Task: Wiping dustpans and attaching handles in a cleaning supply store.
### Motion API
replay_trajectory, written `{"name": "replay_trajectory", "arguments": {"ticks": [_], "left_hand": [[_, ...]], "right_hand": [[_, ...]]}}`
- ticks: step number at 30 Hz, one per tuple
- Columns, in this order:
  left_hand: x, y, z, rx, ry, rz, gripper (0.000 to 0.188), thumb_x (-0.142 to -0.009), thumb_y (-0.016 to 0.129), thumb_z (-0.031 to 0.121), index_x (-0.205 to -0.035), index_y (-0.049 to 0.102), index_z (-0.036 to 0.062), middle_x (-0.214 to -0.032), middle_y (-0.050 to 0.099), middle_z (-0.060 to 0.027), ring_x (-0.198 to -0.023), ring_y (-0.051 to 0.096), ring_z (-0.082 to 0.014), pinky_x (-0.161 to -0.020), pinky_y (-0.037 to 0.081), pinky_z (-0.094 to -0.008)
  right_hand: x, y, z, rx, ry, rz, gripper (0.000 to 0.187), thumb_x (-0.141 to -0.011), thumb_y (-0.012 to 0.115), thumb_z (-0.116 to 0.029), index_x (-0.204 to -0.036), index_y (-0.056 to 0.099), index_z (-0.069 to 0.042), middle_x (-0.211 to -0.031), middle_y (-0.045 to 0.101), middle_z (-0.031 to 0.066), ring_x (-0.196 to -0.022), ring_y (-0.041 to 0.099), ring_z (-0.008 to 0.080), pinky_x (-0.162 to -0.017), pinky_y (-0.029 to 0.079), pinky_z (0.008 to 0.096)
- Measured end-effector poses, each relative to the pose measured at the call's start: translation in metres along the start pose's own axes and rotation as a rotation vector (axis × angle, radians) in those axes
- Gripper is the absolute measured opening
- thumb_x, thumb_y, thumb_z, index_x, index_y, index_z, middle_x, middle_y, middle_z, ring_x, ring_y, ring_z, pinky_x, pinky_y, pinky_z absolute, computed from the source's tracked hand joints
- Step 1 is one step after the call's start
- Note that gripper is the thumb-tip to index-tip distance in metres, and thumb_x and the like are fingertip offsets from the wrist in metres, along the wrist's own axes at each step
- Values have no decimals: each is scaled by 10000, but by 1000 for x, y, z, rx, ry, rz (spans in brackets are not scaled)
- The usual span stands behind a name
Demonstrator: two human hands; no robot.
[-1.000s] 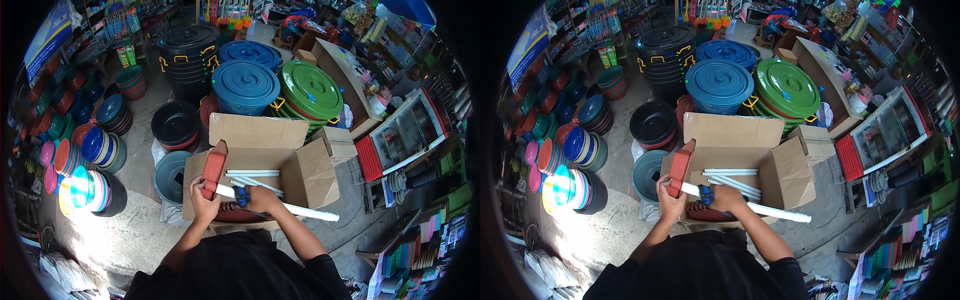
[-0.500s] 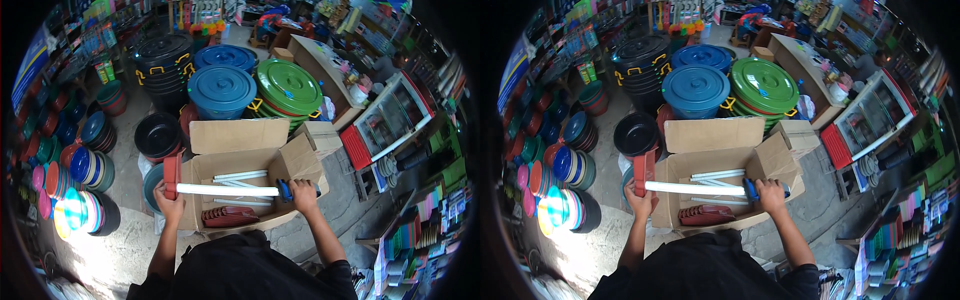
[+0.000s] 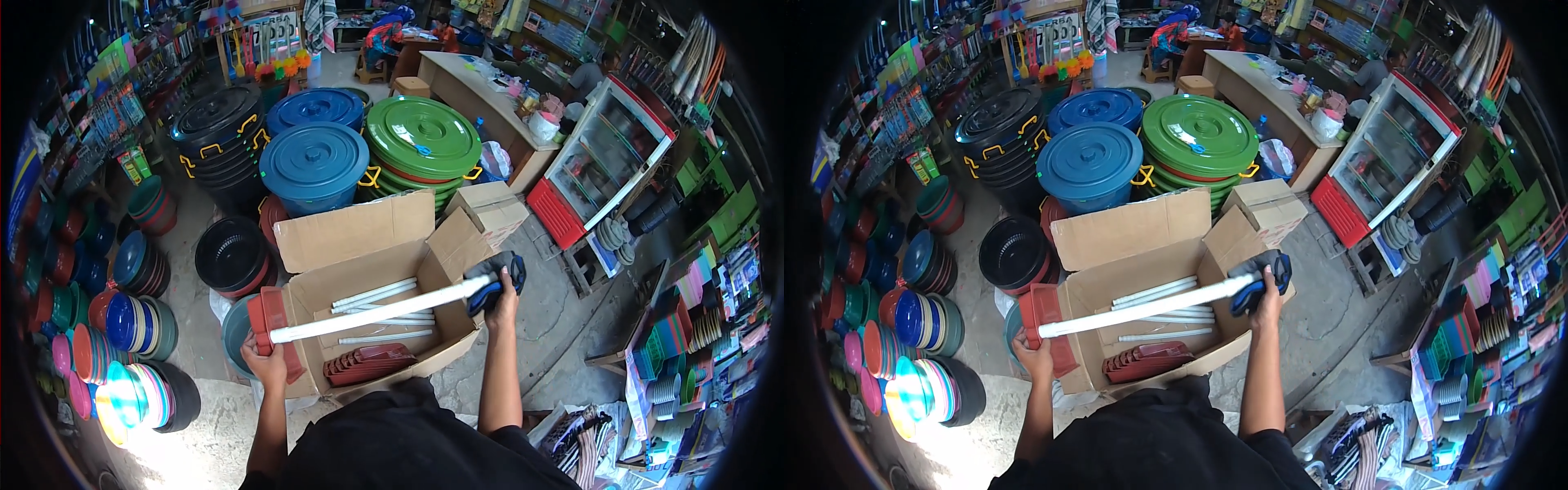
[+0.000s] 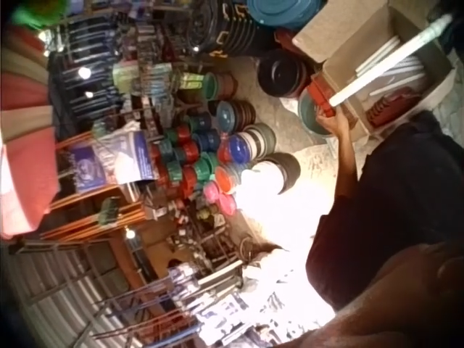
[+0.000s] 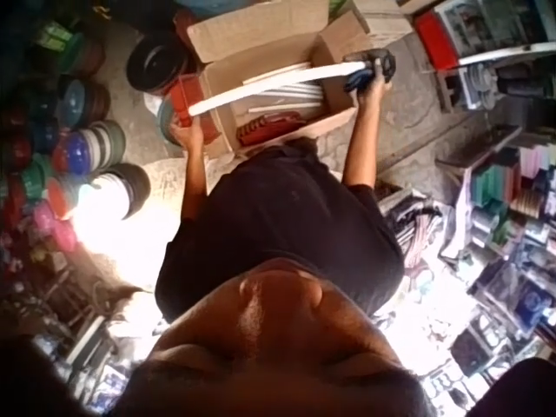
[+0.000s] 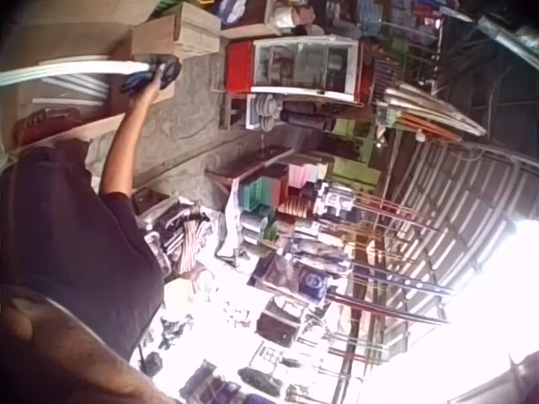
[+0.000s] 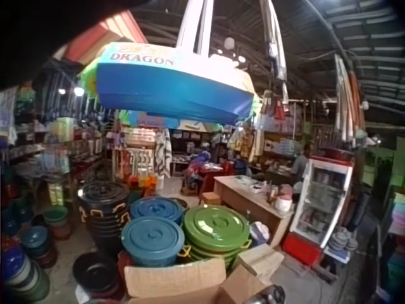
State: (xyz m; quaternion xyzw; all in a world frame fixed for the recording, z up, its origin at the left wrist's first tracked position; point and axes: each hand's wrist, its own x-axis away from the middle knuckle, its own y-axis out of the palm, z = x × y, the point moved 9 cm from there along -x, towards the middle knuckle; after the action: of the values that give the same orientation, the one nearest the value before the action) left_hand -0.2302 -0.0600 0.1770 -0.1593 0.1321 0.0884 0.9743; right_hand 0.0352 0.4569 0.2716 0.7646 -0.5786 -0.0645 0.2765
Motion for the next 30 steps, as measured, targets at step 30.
{"name": "replay_trajectory", "arguments": {"ticks": [30], "left_hand": [[84, -99, 22, -355, -297, 414, 452, -664, 789, 152, -1006, 539, -6, -1003, 552, -181, -987, 542, -365, -858, 446, -429]], "right_hand": [[-29, 94, 64, 576, -238, -428, 414, -930, 620, -123, -1319, 519, -24, -1207, 588, 74, -1085, 566, 203, -993, 425, 374]]}}
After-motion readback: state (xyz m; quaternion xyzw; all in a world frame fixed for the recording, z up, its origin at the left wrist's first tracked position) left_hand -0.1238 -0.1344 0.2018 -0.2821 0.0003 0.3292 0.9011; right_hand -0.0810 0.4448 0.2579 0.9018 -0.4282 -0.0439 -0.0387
